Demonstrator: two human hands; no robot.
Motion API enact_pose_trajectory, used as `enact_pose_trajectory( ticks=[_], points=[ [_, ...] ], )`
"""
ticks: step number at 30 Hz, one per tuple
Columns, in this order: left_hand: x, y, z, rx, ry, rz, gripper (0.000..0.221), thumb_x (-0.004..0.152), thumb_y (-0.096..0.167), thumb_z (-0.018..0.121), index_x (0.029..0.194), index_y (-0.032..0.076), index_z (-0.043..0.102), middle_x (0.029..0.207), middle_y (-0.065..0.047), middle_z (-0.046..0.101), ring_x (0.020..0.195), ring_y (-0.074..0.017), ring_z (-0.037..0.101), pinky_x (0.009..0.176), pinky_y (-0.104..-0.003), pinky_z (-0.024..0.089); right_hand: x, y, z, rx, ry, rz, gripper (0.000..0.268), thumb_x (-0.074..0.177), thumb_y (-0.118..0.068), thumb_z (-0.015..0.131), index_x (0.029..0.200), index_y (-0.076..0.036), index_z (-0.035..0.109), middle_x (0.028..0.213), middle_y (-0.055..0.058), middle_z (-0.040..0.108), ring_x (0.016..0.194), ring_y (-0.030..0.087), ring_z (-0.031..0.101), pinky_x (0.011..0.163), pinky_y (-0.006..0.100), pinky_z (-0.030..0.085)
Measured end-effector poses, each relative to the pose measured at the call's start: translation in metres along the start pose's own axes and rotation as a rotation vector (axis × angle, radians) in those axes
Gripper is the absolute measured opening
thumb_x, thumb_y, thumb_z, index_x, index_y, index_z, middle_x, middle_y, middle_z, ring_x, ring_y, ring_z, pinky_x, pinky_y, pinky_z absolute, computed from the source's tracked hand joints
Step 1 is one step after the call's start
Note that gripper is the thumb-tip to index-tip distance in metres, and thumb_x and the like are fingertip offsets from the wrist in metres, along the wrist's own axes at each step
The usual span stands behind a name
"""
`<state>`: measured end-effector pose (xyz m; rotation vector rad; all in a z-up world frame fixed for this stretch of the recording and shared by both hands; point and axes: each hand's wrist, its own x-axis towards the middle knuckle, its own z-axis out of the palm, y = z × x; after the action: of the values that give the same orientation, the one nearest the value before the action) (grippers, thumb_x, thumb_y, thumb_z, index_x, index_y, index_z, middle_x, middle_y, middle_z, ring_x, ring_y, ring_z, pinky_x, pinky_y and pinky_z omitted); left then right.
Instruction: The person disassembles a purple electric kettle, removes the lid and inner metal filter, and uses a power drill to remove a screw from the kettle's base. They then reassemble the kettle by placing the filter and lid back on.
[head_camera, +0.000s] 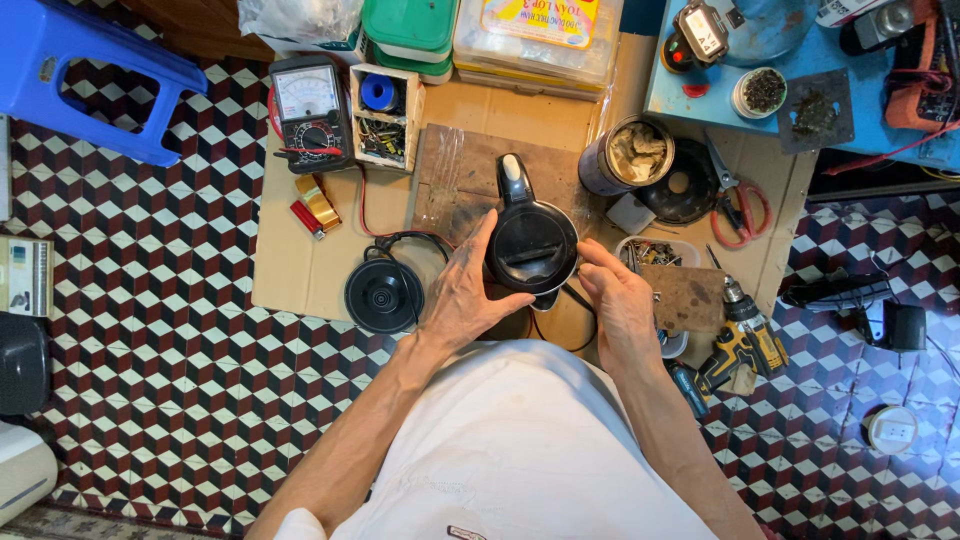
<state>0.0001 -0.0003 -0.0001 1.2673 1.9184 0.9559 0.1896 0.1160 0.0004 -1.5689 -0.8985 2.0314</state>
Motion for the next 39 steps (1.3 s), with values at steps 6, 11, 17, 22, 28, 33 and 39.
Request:
enact_pose_trajectory(
  ticks=[6, 11, 17, 22, 28, 33, 39],
  points=[
    [0.003, -0.001, 0.001, -0.012, 0.020, 0.013, 0.115, 0.071, 0.035, 0.092, 0.159, 0.006, 0.025, 0.157, -0.023, 0.045, 0.142, -0.0379, 0.048, 0.117, -0.044, 0.041, 0.010, -0.001, -0.008, 0.088, 0.008, 0.044, 0.035, 0.090, -0.008, 0.065, 0.123, 0.003, 0.070, 0.136, 0.006, 0.063, 0.113, 0.011, 0.056, 0.099, 0.025, 0.045],
    [0.005, -0.002, -0.005, 0.061, 0.009, 0.058, 0.115, 0.072, 0.048, 0.090, 0.159, 0.004, 0.027, 0.154, -0.022, 0.048, 0.141, -0.0387, 0.049, 0.115, -0.046, 0.043, 0.009, -0.002, -0.008, 0.171, 0.000, 0.062, 0.036, 0.094, -0.010, 0.066, 0.126, 0.004, 0.070, 0.127, 0.007, 0.061, 0.106, 0.013, 0.052, 0.100, 0.029, 0.042],
    [0.011, 0.009, -0.016, 0.241, 0.216, 0.316, 0.092, 0.080, 0.063, 0.078, 0.141, -0.002, 0.054, 0.140, -0.025, 0.060, 0.128, -0.0388, 0.062, 0.105, -0.045, 0.054, 0.006, -0.022, -0.003, 0.221, -0.042, -0.004, 0.034, 0.094, -0.015, 0.063, 0.119, 0.008, 0.065, 0.133, 0.012, 0.067, 0.124, 0.016, 0.061, 0.110, 0.034, 0.042],
    [0.037, 0.018, -0.031, 0.123, 0.289, 0.245, 0.054, 0.096, 0.054, 0.066, 0.119, 0.006, 0.071, 0.110, -0.017, 0.076, 0.099, -0.0313, 0.075, 0.081, -0.039, 0.060, -0.001, -0.029, 0.008, -0.031, -0.186, -0.225, 0.033, 0.098, -0.014, 0.058, 0.125, 0.004, 0.065, 0.149, 0.016, 0.058, 0.127, 0.024, 0.057, 0.113, 0.037, 0.044],
    [0.077, 0.024, -0.043, -0.098, 0.292, -0.028, 0.047, 0.102, 0.054, 0.053, 0.111, 0.014, 0.077, 0.077, -0.011, 0.075, 0.073, -0.0223, 0.077, 0.063, -0.034, 0.056, -0.008, -0.032, 0.017, -1.032, -0.331, -0.765, 0.080, 0.084, -0.020, 0.078, 0.150, 0.000, 0.038, 0.160, 0.026, 0.032, 0.148, 0.040, 0.033, 0.118, 0.046, 0.032],
    [0.074, 0.021, -0.042, -0.145, 0.249, -0.059, 0.054, 0.100, 0.058, 0.053, 0.112, 0.011, 0.076, 0.077, -0.010, 0.074, 0.072, -0.0206, 0.075, 0.064, -0.034, 0.055, -0.005, -0.032, 0.023, -1.265, -0.326, -0.718, 0.111, 0.067, -0.029, 0.091, 0.154, -0.001, 0.028, 0.161, 0.028, 0.027, 0.146, 0.042, 0.032, 0.118, 0.047, 0.031],
    [0.065, 0.002, -0.033, -0.372, 0.165, -0.159, 0.068, 0.099, 0.065, 0.045, 0.116, 0.006, 0.073, 0.088, -0.011, 0.077, 0.082, -0.0191, 0.078, 0.076, -0.032, 0.062, 0.010, -0.038, 0.032, -1.462, -0.369, -0.962, 0.117, 0.054, -0.039, 0.096, 0.142, 0.008, 0.037, 0.149, 0.029, 0.037, 0.139, 0.045, 0.038, 0.115, 0.050, 0.032]
  ],
)
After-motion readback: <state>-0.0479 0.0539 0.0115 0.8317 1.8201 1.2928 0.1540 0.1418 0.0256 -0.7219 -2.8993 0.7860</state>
